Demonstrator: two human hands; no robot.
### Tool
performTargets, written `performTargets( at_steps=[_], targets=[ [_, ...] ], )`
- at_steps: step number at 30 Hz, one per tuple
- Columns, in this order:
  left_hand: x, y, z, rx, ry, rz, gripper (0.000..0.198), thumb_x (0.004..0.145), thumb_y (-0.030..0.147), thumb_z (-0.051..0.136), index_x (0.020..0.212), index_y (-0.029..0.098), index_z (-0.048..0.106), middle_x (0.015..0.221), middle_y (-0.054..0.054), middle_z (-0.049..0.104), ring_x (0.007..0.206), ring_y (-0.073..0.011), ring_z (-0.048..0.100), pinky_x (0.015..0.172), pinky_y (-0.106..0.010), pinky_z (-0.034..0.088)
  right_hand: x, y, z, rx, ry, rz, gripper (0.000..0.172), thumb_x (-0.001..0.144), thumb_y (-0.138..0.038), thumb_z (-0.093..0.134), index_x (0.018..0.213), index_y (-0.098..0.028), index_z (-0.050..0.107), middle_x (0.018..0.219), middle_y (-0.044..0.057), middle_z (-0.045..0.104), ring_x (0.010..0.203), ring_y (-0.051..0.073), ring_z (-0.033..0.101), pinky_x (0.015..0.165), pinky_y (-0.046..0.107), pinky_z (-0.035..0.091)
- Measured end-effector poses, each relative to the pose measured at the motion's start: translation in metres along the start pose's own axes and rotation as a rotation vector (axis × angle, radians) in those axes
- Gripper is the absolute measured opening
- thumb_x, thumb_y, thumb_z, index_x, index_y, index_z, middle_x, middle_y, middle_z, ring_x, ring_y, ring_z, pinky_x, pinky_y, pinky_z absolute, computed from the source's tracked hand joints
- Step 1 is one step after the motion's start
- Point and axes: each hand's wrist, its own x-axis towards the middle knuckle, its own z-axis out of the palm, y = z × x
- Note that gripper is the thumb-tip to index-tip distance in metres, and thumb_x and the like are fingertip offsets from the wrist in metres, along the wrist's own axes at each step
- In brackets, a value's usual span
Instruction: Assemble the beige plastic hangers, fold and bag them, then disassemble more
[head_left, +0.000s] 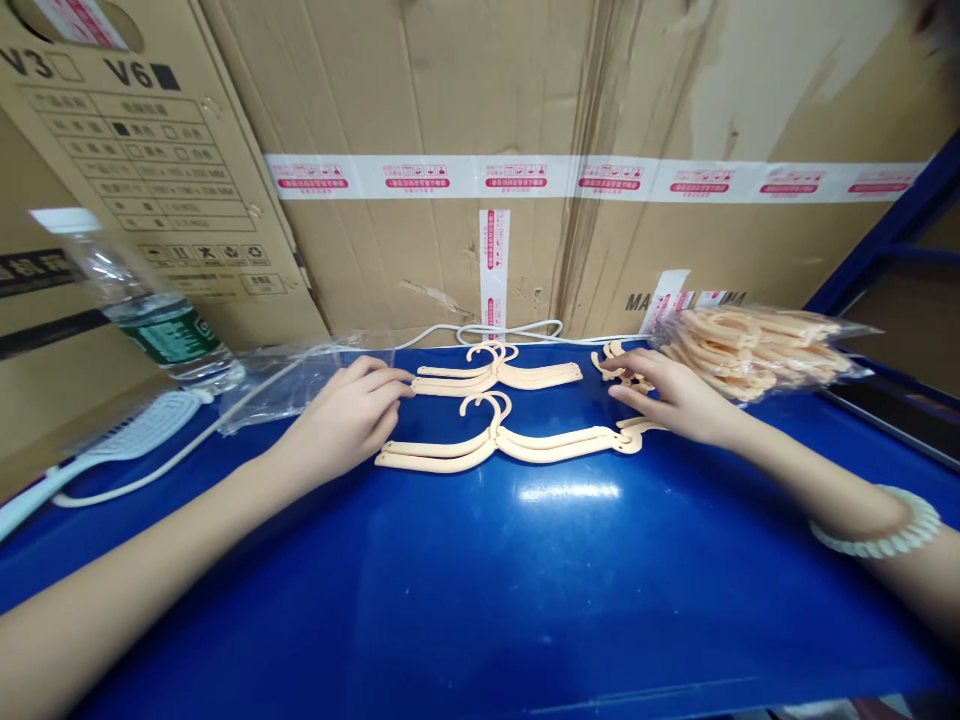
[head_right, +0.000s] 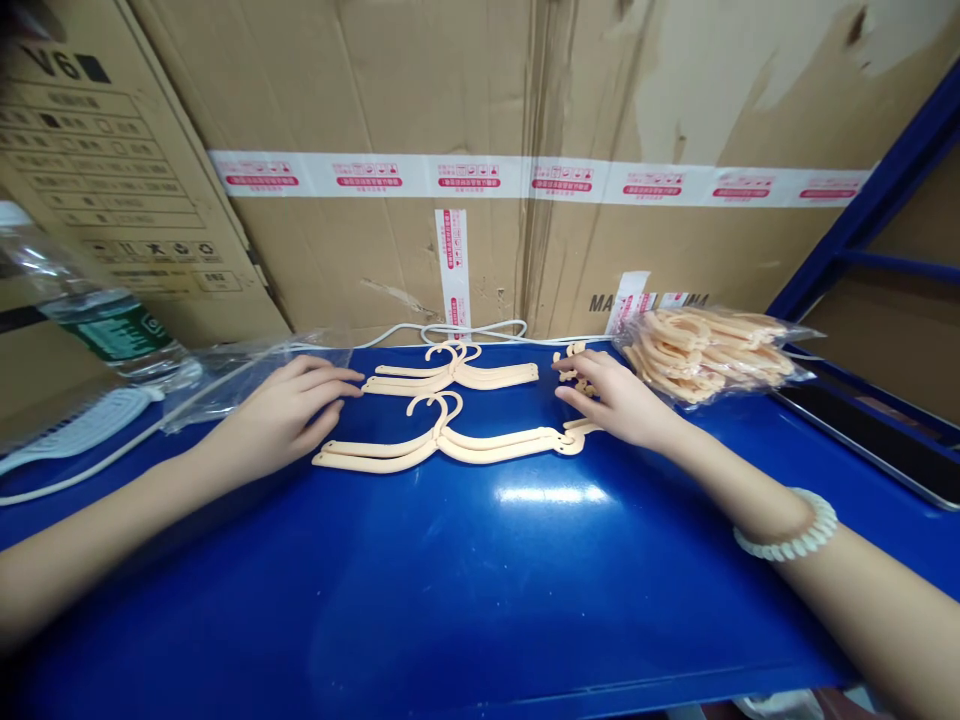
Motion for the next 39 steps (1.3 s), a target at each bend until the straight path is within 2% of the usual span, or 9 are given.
performTargets(
  at_steps=[6,9,12,16,20,25,29,33,39],
  targets=[
    [0.004,-0.001,0.004,-0.001,-0.082,-0.033,0.031,0.090,0.015,0.037,0.099,0.017,0.067,0.123,-0.011,0.067,0.117,-0.0347,0.051,0.089,-0.056,0.045,0.010,0.001,0.010,-0.029,-0.011,-0.062,0.035,0.094,-0.041,0.047,0.115,-0.017,0.062,0.114,0.017,0.065,0.110,0.033,0.058,0.095,0.052,0.046],
    [0.004,-0.002,0.008,-0.014,-0.081,-0.024,0.035,0.092,0.015,0.035,0.112,0.013,0.064,0.124,-0.014,0.066,0.122,-0.0331,0.050,0.096,-0.056,0.044,0.011,-0.002,0.010,-0.015,-0.048,-0.105,0.033,0.095,-0.040,0.047,0.113,-0.018,0.063,0.116,0.015,0.066,0.112,0.032,0.058,0.097,0.052,0.045],
    [0.003,-0.004,0.014,-0.032,-0.077,-0.009,0.040,0.093,0.015,0.034,0.126,0.011,0.056,0.124,-0.015,0.065,0.124,-0.0292,0.051,0.105,-0.053,0.040,0.010,-0.005,0.009,0.003,-0.092,-0.121,0.035,0.096,-0.040,0.046,0.119,-0.018,0.062,0.123,0.015,0.064,0.118,0.031,0.056,0.102,0.053,0.043],
    [0.003,-0.007,0.019,-0.091,-0.129,0.024,0.039,0.095,0.018,0.033,0.125,0.013,0.057,0.130,-0.014,0.062,0.125,-0.0256,0.053,0.112,-0.052,0.034,0.009,-0.008,0.010,0.010,-0.160,-0.120,0.042,0.097,-0.040,0.044,0.131,-0.016,0.055,0.135,0.017,0.057,0.129,0.030,0.049,0.109,0.054,0.038],
    [0.004,-0.008,0.019,-0.104,-0.164,0.035,0.039,0.095,0.020,0.033,0.118,0.011,0.063,0.133,-0.016,0.060,0.125,-0.0277,0.054,0.110,-0.049,0.039,0.010,-0.008,0.013,-0.004,-0.209,-0.111,0.043,0.098,-0.039,0.042,0.130,-0.016,0.057,0.139,0.018,0.054,0.132,0.032,0.046,0.110,0.055,0.036],
    [0.007,-0.012,0.017,-0.122,-0.180,0.018,0.040,0.095,0.022,0.033,0.117,0.011,0.064,0.132,-0.015,0.061,0.124,-0.0255,0.055,0.106,-0.042,0.044,0.012,-0.007,0.015,0.014,-0.209,-0.113,0.043,0.097,-0.040,0.041,0.125,-0.015,0.062,0.136,0.018,0.056,0.130,0.032,0.049,0.109,0.054,0.039],
    [0.008,-0.015,0.018,-0.129,-0.179,0.006,0.040,0.095,0.021,0.034,0.120,0.012,0.063,0.130,-0.014,0.062,0.120,-0.0253,0.058,0.104,-0.041,0.046,0.012,-0.007,0.016,0.033,-0.190,-0.119,0.041,0.097,-0.039,0.042,0.122,-0.017,0.065,0.132,0.017,0.059,0.126,0.031,0.052,0.108,0.051,0.042],
    [0.007,-0.015,0.018,-0.130,-0.156,0.021,0.037,0.093,0.021,0.037,0.114,0.014,0.067,0.125,-0.014,0.064,0.112,-0.0265,0.062,0.099,-0.043,0.048,0.010,-0.008,0.017,0.037,-0.182,-0.114,0.041,0.097,-0.039,0.044,0.120,-0.015,0.067,0.129,0.018,0.058,0.123,0.031,0.054,0.107,0.050,0.042],
    [0.007,-0.016,0.019,-0.147,-0.030,0.045,0.032,0.093,0.020,0.039,0.099,0.017,0.071,0.110,-0.011,0.067,0.103,-0.0248,0.064,0.094,-0.045,0.049,0.009,-0.014,0.013,0.052,-0.149,-0.124,0.037,0.096,-0.040,0.046,0.119,-0.019,0.066,0.127,0.016,0.056,0.122,0.031,0.054,0.106,0.049,0.043]
  ],
)
